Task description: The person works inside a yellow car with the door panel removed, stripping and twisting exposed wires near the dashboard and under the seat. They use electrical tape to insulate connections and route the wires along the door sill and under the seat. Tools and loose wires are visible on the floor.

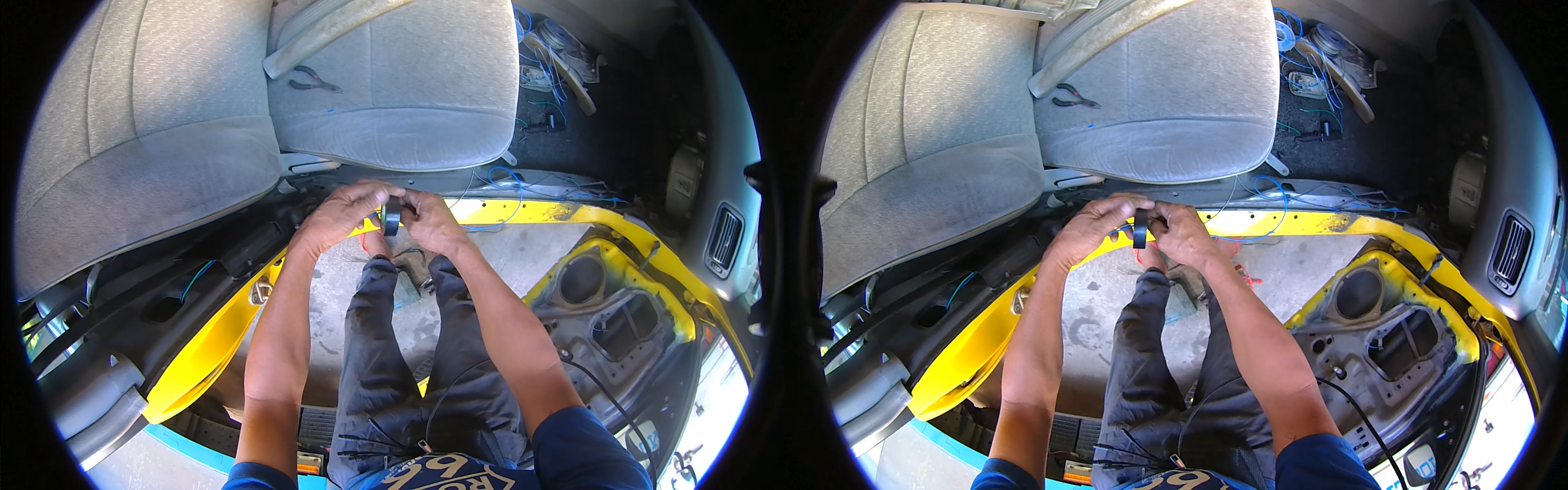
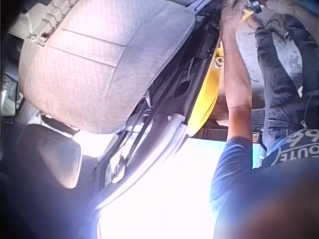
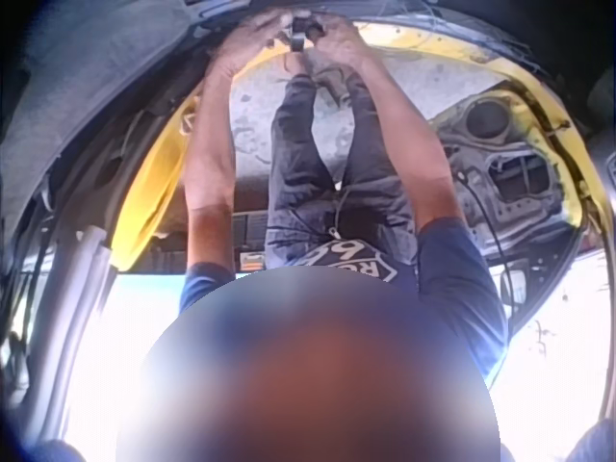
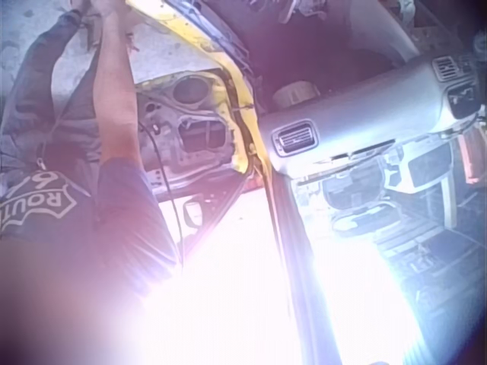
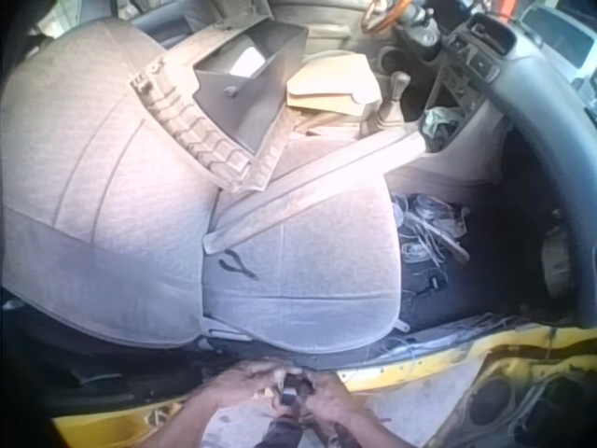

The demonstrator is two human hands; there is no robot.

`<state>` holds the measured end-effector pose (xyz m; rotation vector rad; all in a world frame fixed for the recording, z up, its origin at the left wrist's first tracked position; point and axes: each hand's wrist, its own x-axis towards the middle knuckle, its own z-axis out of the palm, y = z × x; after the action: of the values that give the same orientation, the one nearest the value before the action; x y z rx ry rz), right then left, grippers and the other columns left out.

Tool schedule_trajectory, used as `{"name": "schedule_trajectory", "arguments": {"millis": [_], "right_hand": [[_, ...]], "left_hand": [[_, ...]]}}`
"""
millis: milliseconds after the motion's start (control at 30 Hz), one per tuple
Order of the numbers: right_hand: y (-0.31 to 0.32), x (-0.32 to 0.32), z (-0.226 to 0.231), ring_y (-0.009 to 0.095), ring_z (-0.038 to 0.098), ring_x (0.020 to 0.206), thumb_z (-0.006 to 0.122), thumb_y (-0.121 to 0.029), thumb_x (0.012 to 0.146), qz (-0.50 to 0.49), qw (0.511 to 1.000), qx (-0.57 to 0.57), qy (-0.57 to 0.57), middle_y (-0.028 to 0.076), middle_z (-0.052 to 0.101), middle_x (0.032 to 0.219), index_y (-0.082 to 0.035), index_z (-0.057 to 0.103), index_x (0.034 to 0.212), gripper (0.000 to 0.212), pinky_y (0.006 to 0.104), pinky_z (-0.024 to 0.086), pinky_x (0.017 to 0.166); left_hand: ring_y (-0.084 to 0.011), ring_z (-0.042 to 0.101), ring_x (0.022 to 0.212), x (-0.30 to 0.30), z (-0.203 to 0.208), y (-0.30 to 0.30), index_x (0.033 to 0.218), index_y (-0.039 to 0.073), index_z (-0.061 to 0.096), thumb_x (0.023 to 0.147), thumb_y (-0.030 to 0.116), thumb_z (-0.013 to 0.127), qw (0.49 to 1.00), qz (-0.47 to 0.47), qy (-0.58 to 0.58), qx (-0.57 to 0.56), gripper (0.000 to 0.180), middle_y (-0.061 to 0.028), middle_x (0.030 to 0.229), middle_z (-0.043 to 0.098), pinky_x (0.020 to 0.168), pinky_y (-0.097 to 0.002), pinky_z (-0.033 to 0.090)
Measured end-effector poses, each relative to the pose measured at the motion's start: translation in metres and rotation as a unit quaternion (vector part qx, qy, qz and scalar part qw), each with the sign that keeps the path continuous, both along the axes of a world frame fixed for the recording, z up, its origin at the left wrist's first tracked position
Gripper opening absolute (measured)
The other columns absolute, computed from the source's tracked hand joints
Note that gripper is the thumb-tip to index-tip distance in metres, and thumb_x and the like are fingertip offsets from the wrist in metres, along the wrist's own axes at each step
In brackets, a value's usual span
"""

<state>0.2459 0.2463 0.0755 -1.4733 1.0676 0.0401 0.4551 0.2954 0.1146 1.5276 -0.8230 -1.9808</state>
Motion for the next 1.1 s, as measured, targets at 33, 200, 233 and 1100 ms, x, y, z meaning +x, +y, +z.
{"name": "schedule_trajectory", "arguments": {"millis": [33, 200, 233, 1100], "right_hand": [[0.000, 0.002, -0.001, 0.038, 0.069, 0.084, 0.061, -0.011, 0.090, -0.006, 1.000, -0.017, -0.009, 0.025, 0.070, 0.090, 0.001, 0.069, 0.100, 0.018, 0.0441, 0.053, 0.079], [-0.001, 0.003, 0.003, 0.021, 0.060, 0.072, 0.061, -0.011, 0.095, -0.040, 0.999, 0.003, -0.026, 0.015, 0.067, 0.079, 0.001, 0.067, 0.100, 0.015, 0.0377, 0.049, 0.071], [-0.002, 0.003, 0.005, 0.020, 0.059, 0.072, 0.061, -0.012, 0.095, -0.043, 0.999, 0.002, -0.031, 0.014, 0.067, 0.079, 0.001, 0.067, 0.099, 0.014, 0.0373, 0.049, 0.070], [-0.009, 0.009, 0.010, 0.027, 0.067, 0.081, 0.064, -0.013, 0.093, -0.036, 0.999, 0.030, -0.015, 0.019, 0.072, 0.088, 0.001, 0.070, 0.103, 0.018, 0.0390, 0.052, 0.078]], "left_hand": [[-0.0174, 0.059, 0.109, -0.001, 0.000, 0.000, 0.149, 0.012, 0.048, 0.085, 0.016, 0.081, 1.000, -0.015, -0.015, -0.018, 0.073, -0.0076, 0.133, 0.056, 0.096, -0.0334, 0.050], [-0.0274, 0.061, 0.114, -0.021, -0.006, 0.027, 0.155, 0.017, 0.039, 0.078, 0.007, 0.083, 0.967, -0.064, -0.226, -0.101, 0.088, -0.0110, 0.139, 0.049, 0.097, -0.0376, 0.051], [-0.0298, 0.061, 0.115, -0.025, -0.010, 0.032, 0.155, 0.017, 0.038, 0.078, 0.006, 0.082, 0.935, -0.077, -0.299, -0.175, 0.090, -0.0124, 0.140, 0.048, 0.097, -0.0387, 0.052], [-0.0327, 0.066, 0.090, -0.039, -0.009, 0.038, 0.104, 0.004, 0.070, 0.073, 0.002, 0.083, 0.885, 0.040, -0.381, -0.265, 0.033, -0.0111, 0.099, 0.066, 0.080, -0.0407, 0.055]]}}
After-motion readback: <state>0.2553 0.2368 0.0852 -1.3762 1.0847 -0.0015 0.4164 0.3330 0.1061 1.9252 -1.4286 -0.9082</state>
